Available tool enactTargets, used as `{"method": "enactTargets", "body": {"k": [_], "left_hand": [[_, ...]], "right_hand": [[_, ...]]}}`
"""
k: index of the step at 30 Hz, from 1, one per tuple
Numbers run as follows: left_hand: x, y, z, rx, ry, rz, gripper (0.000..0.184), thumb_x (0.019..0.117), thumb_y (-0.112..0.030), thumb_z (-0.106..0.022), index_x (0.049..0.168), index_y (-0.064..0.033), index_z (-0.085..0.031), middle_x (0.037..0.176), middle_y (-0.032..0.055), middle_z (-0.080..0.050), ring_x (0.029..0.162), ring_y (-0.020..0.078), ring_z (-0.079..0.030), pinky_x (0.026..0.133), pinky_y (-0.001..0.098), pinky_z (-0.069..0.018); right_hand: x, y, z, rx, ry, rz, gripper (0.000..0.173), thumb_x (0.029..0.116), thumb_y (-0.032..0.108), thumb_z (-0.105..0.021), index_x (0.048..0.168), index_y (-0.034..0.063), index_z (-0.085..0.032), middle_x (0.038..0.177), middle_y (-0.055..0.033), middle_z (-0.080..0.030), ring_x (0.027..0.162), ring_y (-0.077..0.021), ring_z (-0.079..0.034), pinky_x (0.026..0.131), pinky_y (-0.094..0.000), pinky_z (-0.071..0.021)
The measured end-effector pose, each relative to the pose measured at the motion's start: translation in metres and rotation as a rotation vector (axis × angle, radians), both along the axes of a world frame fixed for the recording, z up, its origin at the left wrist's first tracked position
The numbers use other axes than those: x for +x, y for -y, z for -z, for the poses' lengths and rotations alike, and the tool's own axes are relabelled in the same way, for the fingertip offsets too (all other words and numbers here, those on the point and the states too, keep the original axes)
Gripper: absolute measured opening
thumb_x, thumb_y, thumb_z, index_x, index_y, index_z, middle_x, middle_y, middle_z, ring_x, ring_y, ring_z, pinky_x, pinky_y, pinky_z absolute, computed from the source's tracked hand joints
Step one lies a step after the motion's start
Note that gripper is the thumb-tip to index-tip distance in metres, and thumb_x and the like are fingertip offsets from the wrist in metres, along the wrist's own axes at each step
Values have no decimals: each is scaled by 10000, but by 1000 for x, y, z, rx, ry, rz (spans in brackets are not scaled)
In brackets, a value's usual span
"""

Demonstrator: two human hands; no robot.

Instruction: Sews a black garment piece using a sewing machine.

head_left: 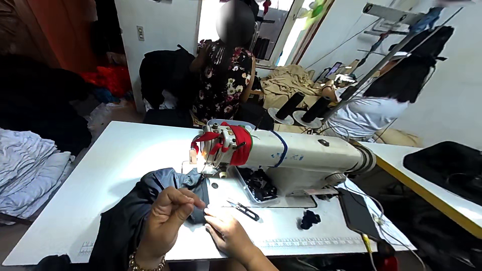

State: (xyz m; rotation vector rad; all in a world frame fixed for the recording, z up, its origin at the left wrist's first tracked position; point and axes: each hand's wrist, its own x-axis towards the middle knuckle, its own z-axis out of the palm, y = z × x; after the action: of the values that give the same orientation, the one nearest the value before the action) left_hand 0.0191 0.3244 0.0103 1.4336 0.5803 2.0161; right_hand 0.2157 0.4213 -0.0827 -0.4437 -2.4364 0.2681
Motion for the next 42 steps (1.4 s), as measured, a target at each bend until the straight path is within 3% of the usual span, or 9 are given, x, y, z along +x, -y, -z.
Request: {"method": "enactTargets", "body": {"k": [6,12,15,19,25,28,30,35,42], "left_hand": [[-5,4,17,-140,-102,-129,104,1019,-191,-635,1104,-184,-694,1052,9,-721,993,121,-707,897,279,-597],[9,-1,20,-189,-128,-155,77,1014,-172,-638,1068,-162,-692,1040,3,-727,967,108,-714,878,274,-605],[9,-1,24,-173,-137,-141,81,1017,-149,-630,1073,-148,-689,1058,10,-723,991,108,-704,891,277,-596],[6,-1,29,-217,-97,-159,78,1013,-145,-634,1062,-135,-693,1049,18,-728,970,116,-711,888,287,-600],[9,-1,31,-242,-84,-181,64,1008,-149,-642,1041,-131,-693,1040,21,-724,955,122,-712,871,292,-610],[8,-2,32,-232,-76,-178,64,1009,-136,-638,1043,-121,-690,1037,22,-724,952,116,-711,876,286,-607],[7,-3,33,-245,-68,-169,62,1002,-115,-641,1038,-115,-691,1030,21,-726,957,114,-708,876,284,-604],[5,-5,34,-290,-77,-142,50,991,-90,-644,1017,-93,-687,998,30,-721,929,116,-704,859,280,-605],[14,-1,36,-377,-104,-129,42,973,-59,-640,969,-51,-680,928,15,-712,864,90,-696,825,260,-601]], "right_hand": [[22,-25,-111,277,-278,149,229,1018,230,-606,1214,131,-672,1196,-61,-708,1114,-175,-661,960,-345,-538],[23,-131,-270,170,166,422,756,886,-13,-692,1564,-11,-357,1549,-361,-364,1312,-602,-463,1018,-737,-414],[27,-149,-298,83,465,356,150,988,73,-662,1090,-15,-726,925,-226,-724,832,-416,-699,771,-665,-530],[19,-133,-329,190,414,157,149,1002,49,-605,949,13,-738,843,-147,-707,759,-297,-678,698,-580,-532],[5,-204,-310,26,362,511,203,1010,112,-619,993,-52,-738,964,-313,-695,958,-525,-657,844,-766,-448],[46,-253,-264,-99,398,568,166,909,136,-744,838,-13,-762,776,-256,-690,778,-481,-663,720,-770,-469],[66,-246,-254,-224,352,680,165,961,149,-702,940,5,-780,916,-270,-716,906,-491,-667,817,-770,-456],[104,-181,-258,-76,17,705,381,1008,64,-610,1385,8,-602,1413,-332,-511,1124,-490,-621,918,-653,-508],[96,-66,-179,46,-122,270,330,993,232,-589,1241,29,-669,1138,-119,-677,974,-159,-664,840,-371,-576]]}}
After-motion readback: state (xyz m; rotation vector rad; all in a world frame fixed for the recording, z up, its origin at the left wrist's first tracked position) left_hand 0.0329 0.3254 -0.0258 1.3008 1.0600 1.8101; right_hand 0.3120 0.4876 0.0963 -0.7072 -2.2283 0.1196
